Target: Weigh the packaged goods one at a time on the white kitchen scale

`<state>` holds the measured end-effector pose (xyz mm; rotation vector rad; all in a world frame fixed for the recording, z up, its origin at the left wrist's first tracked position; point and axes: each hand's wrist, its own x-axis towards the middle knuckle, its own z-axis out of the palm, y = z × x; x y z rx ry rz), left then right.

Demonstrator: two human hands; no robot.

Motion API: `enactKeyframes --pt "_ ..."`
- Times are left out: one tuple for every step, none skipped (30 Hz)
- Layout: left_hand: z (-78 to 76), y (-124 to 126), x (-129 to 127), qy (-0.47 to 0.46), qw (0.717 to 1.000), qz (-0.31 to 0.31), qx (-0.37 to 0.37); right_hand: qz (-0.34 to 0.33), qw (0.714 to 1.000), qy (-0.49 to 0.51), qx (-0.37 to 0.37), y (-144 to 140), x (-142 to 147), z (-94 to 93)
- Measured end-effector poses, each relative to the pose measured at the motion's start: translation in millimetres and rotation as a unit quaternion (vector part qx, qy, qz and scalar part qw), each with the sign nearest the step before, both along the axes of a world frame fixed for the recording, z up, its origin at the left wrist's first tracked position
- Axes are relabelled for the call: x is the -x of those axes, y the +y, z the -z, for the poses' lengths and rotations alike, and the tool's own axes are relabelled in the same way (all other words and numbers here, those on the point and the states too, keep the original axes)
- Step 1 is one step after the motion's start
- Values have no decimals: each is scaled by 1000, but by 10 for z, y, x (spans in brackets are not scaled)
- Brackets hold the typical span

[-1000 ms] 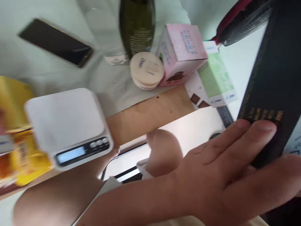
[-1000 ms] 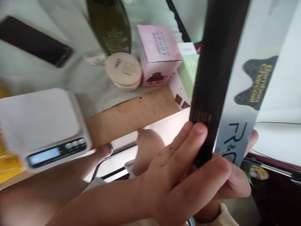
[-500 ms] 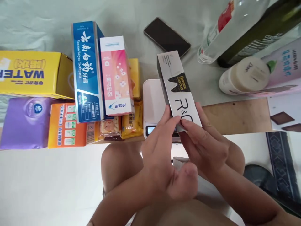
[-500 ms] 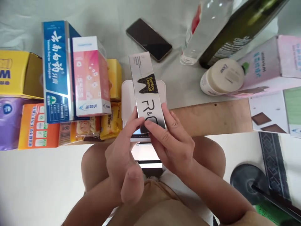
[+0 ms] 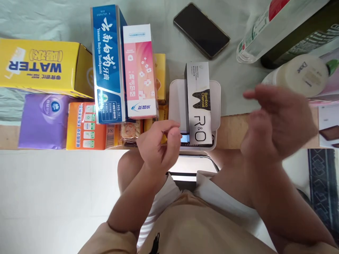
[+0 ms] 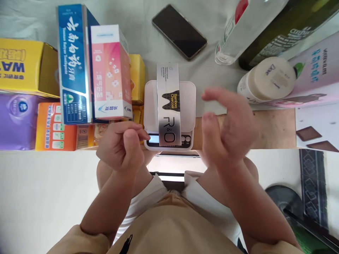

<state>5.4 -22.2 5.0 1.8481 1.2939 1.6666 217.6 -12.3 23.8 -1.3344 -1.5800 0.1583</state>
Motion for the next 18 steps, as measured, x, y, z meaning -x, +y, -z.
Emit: enactKeyframes --pt "16 19 -13 -6 1000 -2 -13 -14 998 14 -60 123 1 41" --pt "29 33 -25 -13 1000 -5 -18 -29 994 29 -97 225 0 100" --pt "38 44 -33 -22 1000 -11 -19 -26 993 33 -109 300 -5 172" --pt "43 52 -37 -31 999 -19 -21 -17 992 41 -118 345 -16 249" --pt "44 59 -37 -39 999 -28 -26 -5 991 45 -123 363 -33 324" --pt "42 66 -33 -43 998 -35 -34 9 991 48 -125 362 -55 391" --pt "39 74 -27 -46 997 -41 -42 19 990 51 -129 351 -79 444" --pt "36 82 -20 -48 997 -46 -45 26 989 54 -132 337 -103 483" --pt "34 92 -12 -49 996 -49 -49 28 989 58 -132 328 -123 508" --pt "35 102 -5 -50 996 -50 -53 27 989 64 -132 327 -138 521" --pt "37 110 3 -48 996 -48 -55 24 989 69 -130 334 -147 525" --pt "41 116 10 -45 997 -44 -55 23 989 73 -128 349 -149 524" --pt "46 120 18 -40 997 -39 -58 24 989 77 -126 368 -148 521" --pt "50 120 25 -33 997 -30 -65 25 989 79 -124 388 -144 519" --pt "54 116 33 -26 997 -20 -72 28 989 82 -123 407 -139 518" --pt "58 110 41 -19 997 -8 -77 30 988 84 -123 423 -134 518" --pt "60 103 48 -13 997 7 -82 31 988 88 -124 435 -131 518" --pt "62 95 52 -11 996 24 -87 31 987 92 -126 443 -128 518"
